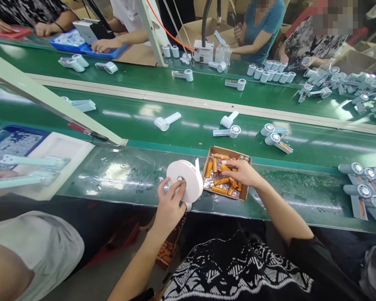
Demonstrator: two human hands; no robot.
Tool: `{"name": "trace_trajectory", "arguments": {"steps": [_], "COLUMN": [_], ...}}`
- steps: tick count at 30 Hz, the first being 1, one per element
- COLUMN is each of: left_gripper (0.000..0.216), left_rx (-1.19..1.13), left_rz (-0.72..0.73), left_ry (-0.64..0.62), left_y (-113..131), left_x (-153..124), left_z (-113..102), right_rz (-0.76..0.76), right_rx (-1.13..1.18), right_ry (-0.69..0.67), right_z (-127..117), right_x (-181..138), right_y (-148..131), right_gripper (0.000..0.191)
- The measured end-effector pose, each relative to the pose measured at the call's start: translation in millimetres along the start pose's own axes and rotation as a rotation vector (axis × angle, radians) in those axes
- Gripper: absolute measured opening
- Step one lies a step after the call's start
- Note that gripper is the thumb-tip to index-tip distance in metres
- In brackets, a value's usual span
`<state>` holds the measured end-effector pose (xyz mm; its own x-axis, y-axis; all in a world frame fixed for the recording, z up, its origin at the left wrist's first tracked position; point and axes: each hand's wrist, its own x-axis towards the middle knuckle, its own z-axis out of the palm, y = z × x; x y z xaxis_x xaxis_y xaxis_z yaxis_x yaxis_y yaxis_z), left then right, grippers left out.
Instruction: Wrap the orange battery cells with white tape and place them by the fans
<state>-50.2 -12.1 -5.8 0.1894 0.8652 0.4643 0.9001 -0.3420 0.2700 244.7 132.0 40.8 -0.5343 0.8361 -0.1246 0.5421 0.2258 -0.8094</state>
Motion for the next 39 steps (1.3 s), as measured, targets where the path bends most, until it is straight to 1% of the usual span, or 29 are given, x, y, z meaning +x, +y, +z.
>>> {"name": "trace_trajectory", "arguments": {"steps": [1, 2, 4, 9, 13, 15, 18, 20, 22, 25, 27, 28, 30, 33, 35, 36, 37, 38, 39], "left_gripper": [0.066, 0.065, 0.061, 0.056, 0.059, 0.059, 0.060, 0.063, 0.064, 0.060, 0.055, 0.052, 0.044, 0.034, 0.034, 0.035, 0.037, 0.037, 0.036], "left_rx": [0.018, 0.034, 0.055, 0.075, 0.098, 0.123, 0.156, 0.168, 0.173, 0.165, 0.167, 0.171, 0.179, 0.182, 0.181, 0.174, 0.159, 0.134, 0.103], "left_rz": [0.016, 0.031, 0.054, 0.070, 0.090, 0.107, 0.113, 0.116, 0.122, 0.146, 0.178, 0.190, 0.186, 0.147, 0.136, 0.131, 0.128, 0.137, 0.159], "left_ry": [0.004, 0.008, 0.014, 0.006, 0.004, 0.001, -0.015, -0.031, -0.045, -0.049, -0.042, -0.036, -0.003, 0.090, 0.143, 0.160, 0.164, 0.153, 0.121], "left_y": [2.9, 5.7, 10.5, 19.8, 27.9, 31.7, 34.7, 34.9, 34.7, 35.5, 36.9, 38.0, 41.3, 52.0, 63.7, 70.0, 75.4, 78.9, 79.1], "left_x": [1.9, 3.9, 7.9, 12.1, 12.2, 12.4, 12.9, 13.4, 14.5, 17.6, 20.4, 21.7, 23.6, 24.4, 23.9, 23.3, 22.4, 21.0, 18.7], "left_z": [0.9, 2.1, 4.5, 8.6, 9.9, 10.2, 9.4, 7.9, 5.7, 2.6, 2.1, 2.7, 6.0, 14.7, 20.1, 21.8, 22.4, 22.2, 21.1], "right_rz": [-0.006, -0.012, -0.002, 0.092, 0.086, 0.088, 0.085, 0.078, 0.090, 0.126, 0.149, 0.156, 0.149, 0.095, 0.074, 0.070, 0.064, 0.046, 0.007], "right_rx": [0.144, 0.264, 0.414, 0.543, 0.673, 0.670, 0.590, 0.580, 0.631, 0.679, 0.671, 0.691, 0.809, 1.075, 1.195, 1.225, 1.234, 1.227, 1.211], "right_ry": [0.064, 0.097, 0.149, 0.314, 0.378, 0.373, 0.354, 0.315, 0.223, 0.097, 0.069, 0.085, 0.195, 0.499, 0.660, 0.695, 0.711, 0.728, 0.769], "right_z": [2.3, 5.9, 13.8, 24.6, 36.4, 42.9, 45.5, 41.2, 33.3, 19.6, 14.4, 14.8, 23.9, 55.8, 75.2, 78.7, 76.1, 66.6, 50.3], "right_x": [-6.7, -13.1, -23.8, -34.4, -35.7, -37.5, -41.5, -43.3, -43.4, -40.6, -37.6, -36.1, -34.3, -34.9, -35.0, -33.9, -31.5, -28.0, -23.9], "right_y": [-2.2, -5.0, -11.6, -19.8, -19.0, -19.7, -21.4, -20.9, -18.4, -12.5, -9.3, -8.4, -8.9, -15.4, -21.9, -24.8, -26.6, -26.8, -24.8], "right_gripper": [0.037, 0.039, 0.041, 0.045, 0.047, 0.048, 0.040, 0.037, 0.040, 0.044, 0.046, 0.047, 0.051, 0.058, 0.055, 0.053, 0.052, 0.050, 0.049]}}
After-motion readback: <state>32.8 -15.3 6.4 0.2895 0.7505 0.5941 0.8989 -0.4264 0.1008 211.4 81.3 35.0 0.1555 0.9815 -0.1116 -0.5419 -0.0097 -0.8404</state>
